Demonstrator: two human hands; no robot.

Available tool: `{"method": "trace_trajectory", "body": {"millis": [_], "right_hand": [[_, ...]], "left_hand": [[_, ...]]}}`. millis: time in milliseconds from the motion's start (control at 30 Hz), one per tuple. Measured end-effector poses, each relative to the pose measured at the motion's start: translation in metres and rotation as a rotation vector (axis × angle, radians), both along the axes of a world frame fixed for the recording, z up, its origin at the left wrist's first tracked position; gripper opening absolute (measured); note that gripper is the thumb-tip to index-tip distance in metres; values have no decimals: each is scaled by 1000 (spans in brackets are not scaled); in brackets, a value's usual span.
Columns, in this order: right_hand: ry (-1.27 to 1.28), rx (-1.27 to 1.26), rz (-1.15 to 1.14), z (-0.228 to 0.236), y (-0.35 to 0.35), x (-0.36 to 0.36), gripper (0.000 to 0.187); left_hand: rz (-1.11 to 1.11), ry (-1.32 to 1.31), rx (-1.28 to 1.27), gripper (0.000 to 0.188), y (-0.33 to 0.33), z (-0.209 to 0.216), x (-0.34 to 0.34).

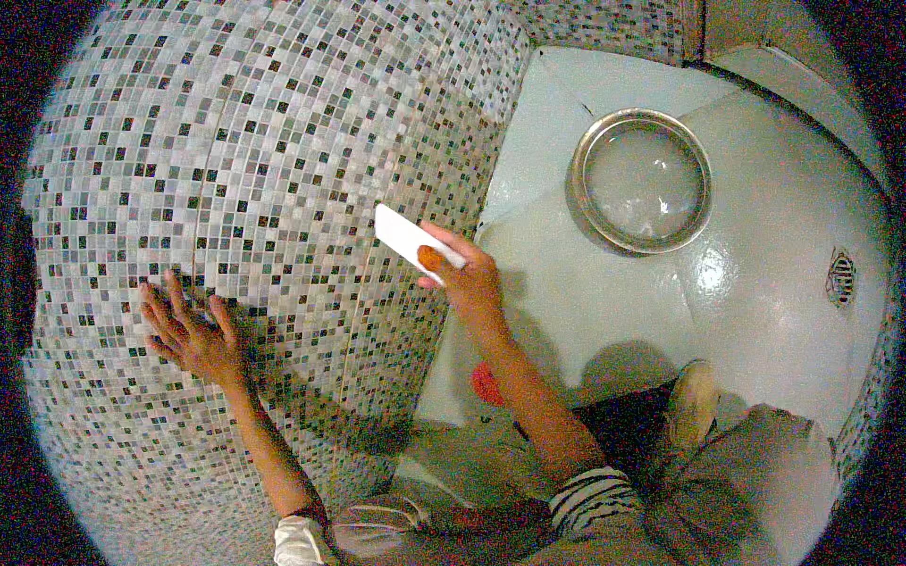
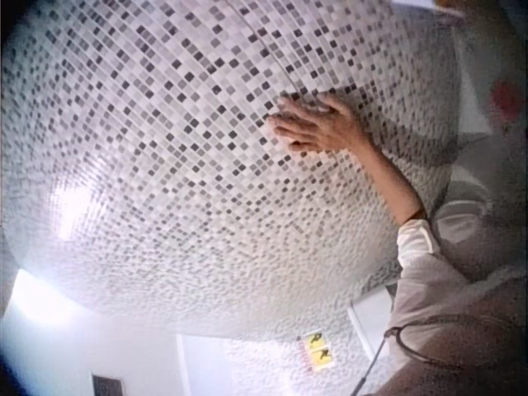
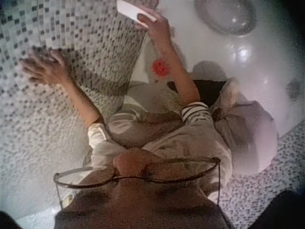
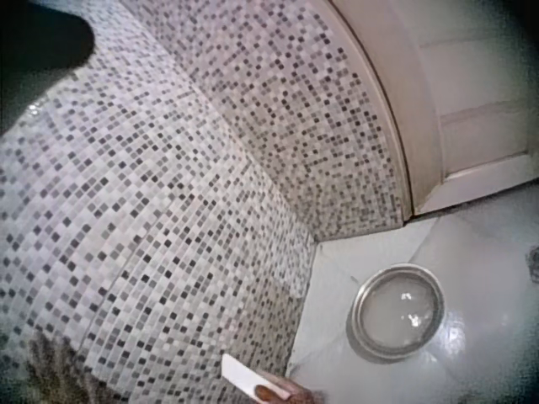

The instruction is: The person cleans a tiled wall by hand using a white sponge, dipping it into a metal bowl of water on the floor.

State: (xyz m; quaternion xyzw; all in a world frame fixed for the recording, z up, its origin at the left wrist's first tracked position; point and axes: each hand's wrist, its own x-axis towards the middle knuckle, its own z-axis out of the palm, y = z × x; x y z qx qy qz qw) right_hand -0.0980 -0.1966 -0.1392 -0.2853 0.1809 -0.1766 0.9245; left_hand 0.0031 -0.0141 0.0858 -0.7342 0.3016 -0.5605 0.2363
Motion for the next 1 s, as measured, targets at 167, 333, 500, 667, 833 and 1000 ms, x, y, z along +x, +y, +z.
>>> {"method": "trace_trajectory", "body": {"millis": [167,333,500,667,833,1000], "right_hand": [[101,-198,-103,28,33,18,36],[236,-508,-258,42,47,28,39],[221,-548,-336,50,52,29,45],[274,-521,-206,71,43,18,47],[191,-570,-175,61,36,18,46],[239,-657,-12,58,2,27,43]], "left_hand": [[7,10,-2,49,2,3,-1],[42,21,-5,48,1,1,-2],[-1,43,-13,48,-1,4,-3],[5,58,7,48,-2,4,-3],[29,43,1,47,-6,-1,-2],[6,32,10,47,-6,-1,3]]}}
